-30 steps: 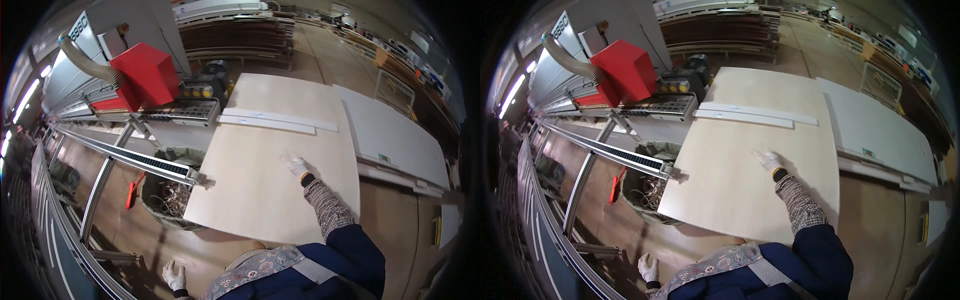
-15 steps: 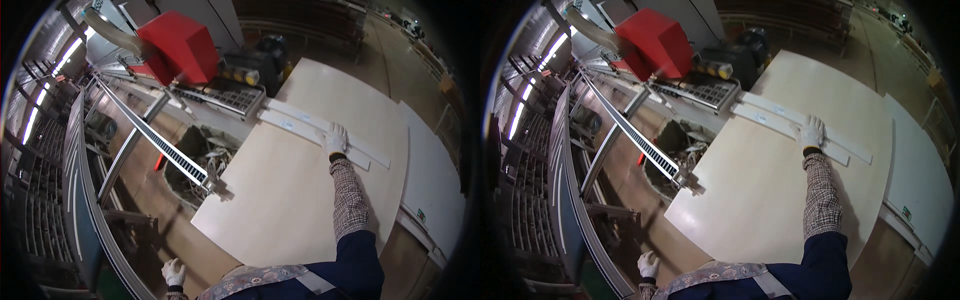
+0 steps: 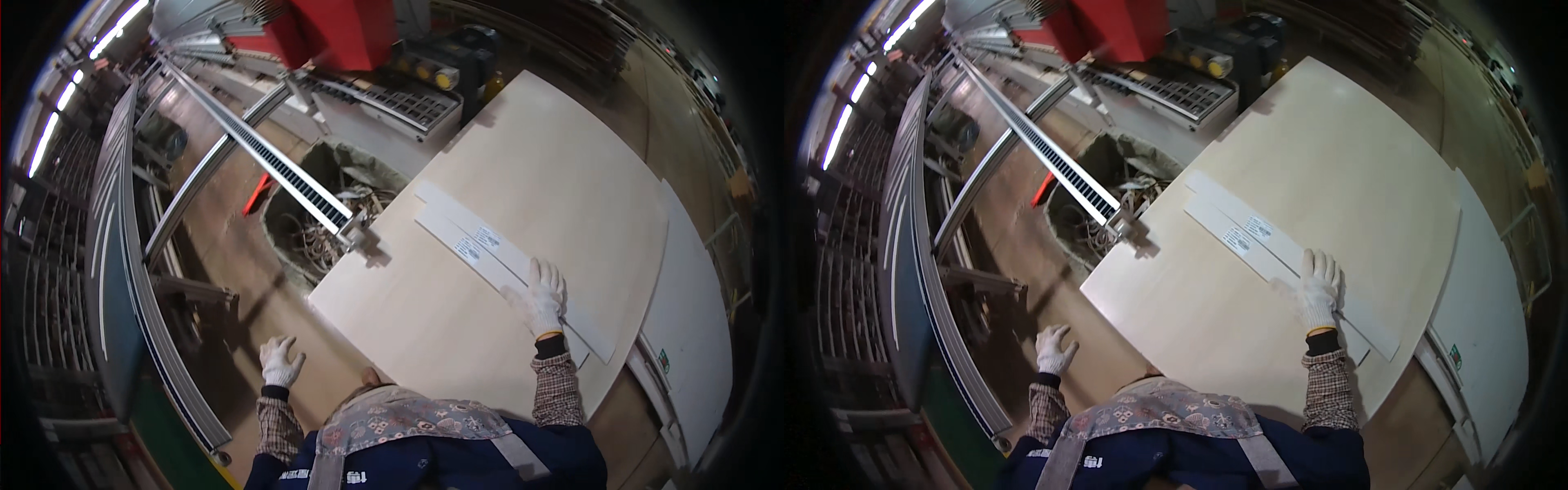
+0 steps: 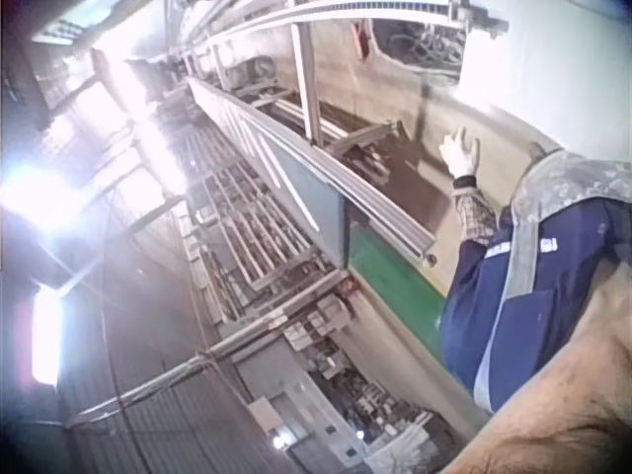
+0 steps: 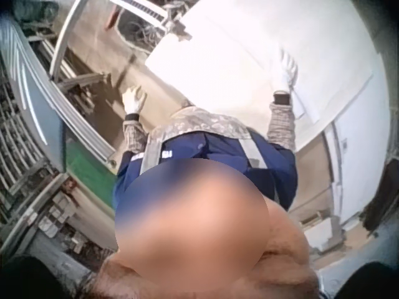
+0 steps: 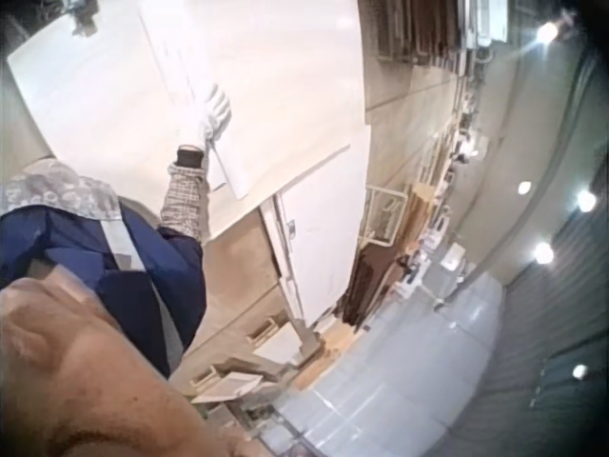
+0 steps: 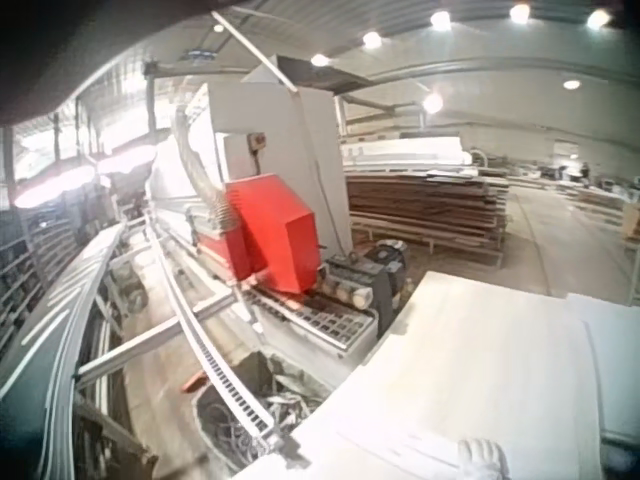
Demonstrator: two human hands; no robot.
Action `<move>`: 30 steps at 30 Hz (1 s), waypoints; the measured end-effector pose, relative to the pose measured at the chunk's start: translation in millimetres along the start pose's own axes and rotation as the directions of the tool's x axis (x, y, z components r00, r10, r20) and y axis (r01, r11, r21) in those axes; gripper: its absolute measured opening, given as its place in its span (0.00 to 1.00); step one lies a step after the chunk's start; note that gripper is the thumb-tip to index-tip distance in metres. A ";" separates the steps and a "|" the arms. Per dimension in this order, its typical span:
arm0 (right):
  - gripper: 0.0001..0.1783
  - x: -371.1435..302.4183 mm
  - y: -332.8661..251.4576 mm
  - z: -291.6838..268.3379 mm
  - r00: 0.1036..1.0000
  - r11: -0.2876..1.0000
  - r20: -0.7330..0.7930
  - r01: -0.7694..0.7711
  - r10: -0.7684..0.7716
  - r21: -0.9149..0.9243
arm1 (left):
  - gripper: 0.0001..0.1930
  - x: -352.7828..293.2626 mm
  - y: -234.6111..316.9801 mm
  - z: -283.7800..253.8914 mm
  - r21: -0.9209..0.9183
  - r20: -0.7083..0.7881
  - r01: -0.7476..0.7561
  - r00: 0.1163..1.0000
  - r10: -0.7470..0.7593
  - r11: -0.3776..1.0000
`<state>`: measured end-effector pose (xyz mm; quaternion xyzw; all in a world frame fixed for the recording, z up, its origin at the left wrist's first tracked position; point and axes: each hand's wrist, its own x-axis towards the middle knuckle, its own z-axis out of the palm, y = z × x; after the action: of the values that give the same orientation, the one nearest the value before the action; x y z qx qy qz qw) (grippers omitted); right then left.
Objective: Feeding wood panels into a processing machine and then moving them to a conveyor belt.
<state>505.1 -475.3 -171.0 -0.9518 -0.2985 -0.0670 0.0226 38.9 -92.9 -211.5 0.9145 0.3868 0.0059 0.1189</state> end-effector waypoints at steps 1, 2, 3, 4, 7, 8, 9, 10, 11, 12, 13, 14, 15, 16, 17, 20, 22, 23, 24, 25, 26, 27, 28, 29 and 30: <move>0.58 -7.7 -7.2 -13.2 0.999 0.999 0.020 0.047 -0.046 -0.018 | 0.25 2.7 4.9 -4.7 -0.009 0.014 0.000 1.000 0.000 1.000; 0.61 -9.1 -15.7 -22.6 0.993 0.995 0.067 0.097 -0.095 -0.021 | 0.25 -1.1 0.3 -5.5 -0.015 0.003 0.011 1.000 -0.011 1.000; 0.64 -9.9 -24.3 -32.5 0.985 0.990 0.108 0.138 -0.135 -0.024 | 0.25 -1.0 -4.3 -7.7 -0.022 -0.012 0.012 1.000 -0.012 1.000; 0.67 -9.7 -34.3 -39.5 0.973 0.983 0.149 0.183 -0.177 -0.027 | 0.24 -2.2 -9.0 -9.6 -0.032 -0.019 0.009 1.000 -0.009 0.999; 0.69 3.9 -37.0 -42.0 0.938 0.984 0.346 -0.059 -0.002 0.168 | 0.24 -6.6 -25.4 -22.5 -0.051 -0.069 0.005 0.998 -0.009 0.999; 0.69 3.2 -13.7 -20.9 0.954 0.994 0.299 -0.009 -0.025 0.112 | 0.24 -3.4 -31.4 -24.9 -0.062 -0.091 -0.013 0.996 0.008 0.998; 0.70 1.0 0.2 2.1 0.967 0.998 0.252 0.036 -0.048 0.054 | 0.24 0.7 -38.1 -28.3 -0.071 -0.112 -0.035 0.993 0.027 0.997; 0.70 8.2 -24.0 -7.2 0.948 0.998 0.318 -0.036 0.018 0.050 | 0.25 -7.4 -52.4 -33.6 -0.071 -0.107 0.001 0.994 -0.009 0.997; 0.70 14.1 -50.5 -30.3 0.922 0.993 0.375 -0.113 0.093 0.032 | 0.25 -13.7 -67.2 -42.6 -0.068 -0.106 0.043 0.993 -0.050 0.997; 0.69 9.5 -59.0 -33.7 0.957 0.988 0.287 -0.090 0.050 0.127 | 0.25 -13.7 -78.5 -53.1 -0.074 -0.110 0.067 0.991 -0.075 0.995; 0.68 1.8 -61.1 -30.5 0.981 0.974 0.193 -0.045 0.002 0.221 | 0.25 -16.3 -92.3 -63.0 -0.081 -0.118 0.101 0.987 -0.110 0.992; 0.66 -3.6 -54.7 -16.8 0.986 0.931 0.165 -0.068 0.008 0.359 | 0.25 -16.5 -107.5 -71.2 -0.078 -0.193 0.112 0.973 -0.126 0.991; 0.64 -8.9 -47.9 1.6 0.989 0.866 0.144 -0.080 0.010 0.493 | 0.25 -17.1 -125.3 -79.0 -0.074 -0.267 0.130 0.953 -0.145 0.989; 0.54 -13.4 -75.8 -17.0 0.926 0.662 0.361 -0.341 0.112 0.667 | 0.25 -23.3 -147.5 -87.7 -0.064 -0.341 0.171 0.922 -0.183 0.983; 0.44 -17.9 -108.6 -43.8 0.806 0.388 0.554 -0.588 0.207 0.710 | 0.25 -30.0 -169.9 -99.5 -0.071 -0.373 0.224 0.898 -0.234 0.972; 0.46 -21.6 -166.8 -82.5 0.818 0.173 0.545 -0.573 0.183 0.801 | 0.26 -31.5 -235.8 -135.5 -0.073 -0.463 0.340 0.821 -0.334 0.938; 0.50 0.3 -238.9 -133.9 0.903 0.280 0.416 -0.428 0.102 0.859 | 0.27 -44.1 -284.4 -150.1 -0.079 -0.517 0.410 0.762 -0.389 0.909; 0.52 10.5 -273.4 -156.9 0.937 0.326 0.343 -0.344 0.062 0.881 | 0.27 -49.3 -307.2 -154.6 -0.070 -0.550 0.446 0.729 -0.408 0.892; 0.55 19.6 -307.0 -177.0 0.961 0.369 0.275 -0.264 0.025 0.891 | 0.27 -54.1 -327.2 -160.4 -0.081 -0.563 0.482 0.700 -0.439 0.872; 0.57 26.3 -331.3 -187.9 0.975 0.422 0.223 -0.209 0.017 0.882 | 0.26 -44.5 -345.5 -152.9 -0.104 -0.556 0.469 0.704 -0.442 0.877; 0.59 33.6 -362.7 -197.4 0.987 0.464 0.164 -0.143 -0.003 0.874 | 0.26 -42.5 -362.6 -156.2 -0.120 -0.554 0.481 0.693 -0.461 0.868; 0.55 50.3 -394.3 -202.5 0.989 0.448 0.063 0.004 -0.136 0.894 | 0.26 -41.1 -377.5 -159.4 -0.137 -0.552 0.492 0.683 -0.478 0.860; 0.51 71.0 -419.3 -207.1 0.966 0.412 -0.051 0.155 -0.252 0.898 | 0.26 -37.8 -389.6 -162.0 -0.162 -0.576 0.495 0.655 -0.489 0.854; 0.52 100.6 -441.9 -198.1 0.923 0.641 -0.295 0.384 -0.248 0.665 | 0.27 -36.9 -401.7 -168.8 -0.198 -0.570 0.508 0.636 -0.520 0.838; 0.54 125.3 -465.3 -187.2 0.808 0.804 -0.506 0.500 -0.301 0.321 | 0.28 -33.5 -412.3 -167.6 -0.280 -0.564 0.546 0.573 -0.595 0.790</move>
<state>319.8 -38.0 33.3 -0.7945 -0.4923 -0.2095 0.2871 -292.9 196.3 -137.5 0.6792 0.6763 0.2848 0.0130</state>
